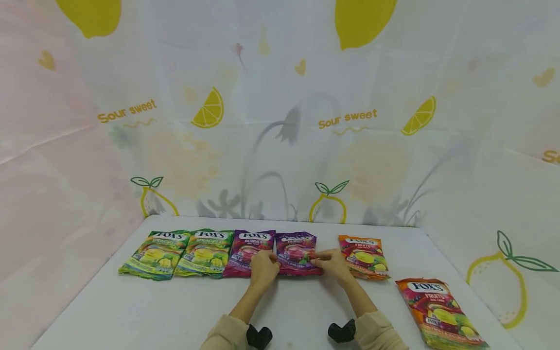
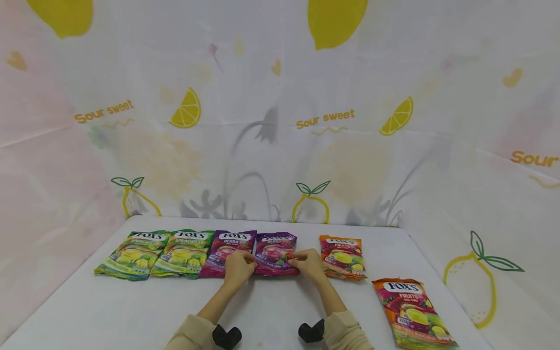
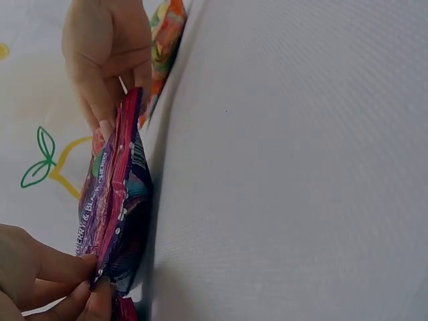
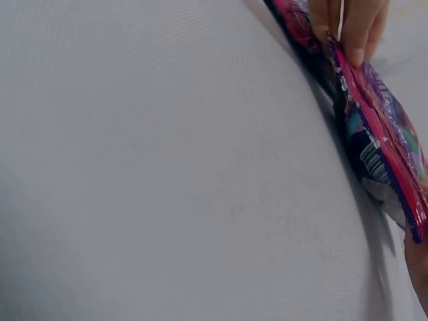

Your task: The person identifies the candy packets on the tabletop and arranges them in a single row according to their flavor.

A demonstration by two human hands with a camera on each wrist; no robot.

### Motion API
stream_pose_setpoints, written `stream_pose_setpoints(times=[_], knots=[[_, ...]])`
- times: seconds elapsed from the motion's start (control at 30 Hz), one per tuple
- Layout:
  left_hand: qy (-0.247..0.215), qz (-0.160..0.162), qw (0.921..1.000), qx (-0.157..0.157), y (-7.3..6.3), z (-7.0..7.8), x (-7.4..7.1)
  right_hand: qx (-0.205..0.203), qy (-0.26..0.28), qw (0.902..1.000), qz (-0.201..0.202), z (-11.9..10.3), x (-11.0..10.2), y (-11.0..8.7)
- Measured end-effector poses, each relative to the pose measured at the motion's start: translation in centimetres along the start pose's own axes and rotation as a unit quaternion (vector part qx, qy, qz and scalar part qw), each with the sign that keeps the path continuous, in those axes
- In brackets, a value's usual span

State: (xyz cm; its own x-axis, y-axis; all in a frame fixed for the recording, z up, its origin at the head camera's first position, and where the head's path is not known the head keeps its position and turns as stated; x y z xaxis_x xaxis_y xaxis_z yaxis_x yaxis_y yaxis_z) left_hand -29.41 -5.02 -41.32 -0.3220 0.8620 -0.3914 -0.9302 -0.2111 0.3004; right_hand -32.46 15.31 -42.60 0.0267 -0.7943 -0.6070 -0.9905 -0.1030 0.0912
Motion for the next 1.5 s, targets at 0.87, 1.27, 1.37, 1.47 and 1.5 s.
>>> stream_pose_setpoints(times=[0.87,1.27,1.37,1.47,1.5], knots=[[0.159,0.006,0.9848,0.069,0.0,1.0,0.9,0.105,-0.095,0.9899,0.001,1.4,-0.1,-0.6],[0.123,0.012,0.9908,0.055,-0.5,0.8,0.6,0.035,-0.077,0.9957,0.038,0.5,0.2,-1.3],[0.120,0.016,0.9905,0.065,-0.8,1.0,0.6,0.038,-0.073,0.9963,0.024,0.5,0.1,-1.6],[0.125,0.020,0.9893,0.073,-1.1,1.0,0.6,0.040,-0.072,0.9965,0.010,0.5,-0.1,-1.9],[0.126,0.020,0.9890,0.075,-1.1,1.1,0.6,0.038,-0.070,0.9968,0.008,0.5,-0.2,-2.0]])
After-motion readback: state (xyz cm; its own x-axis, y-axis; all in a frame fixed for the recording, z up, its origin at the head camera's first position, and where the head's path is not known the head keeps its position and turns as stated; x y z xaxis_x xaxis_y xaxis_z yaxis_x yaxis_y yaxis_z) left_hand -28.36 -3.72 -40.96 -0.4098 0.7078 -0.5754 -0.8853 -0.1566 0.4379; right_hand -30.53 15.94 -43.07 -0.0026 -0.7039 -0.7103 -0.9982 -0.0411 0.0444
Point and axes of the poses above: each hand's wrist, its own y-axis towards the middle knuckle, its own x-axis out of the palm, z = x × y, the point moved 6 cm from there along y, towards the middle knuckle, and after that the axes turned 9 degrees about -y, right-handed, at the moved point
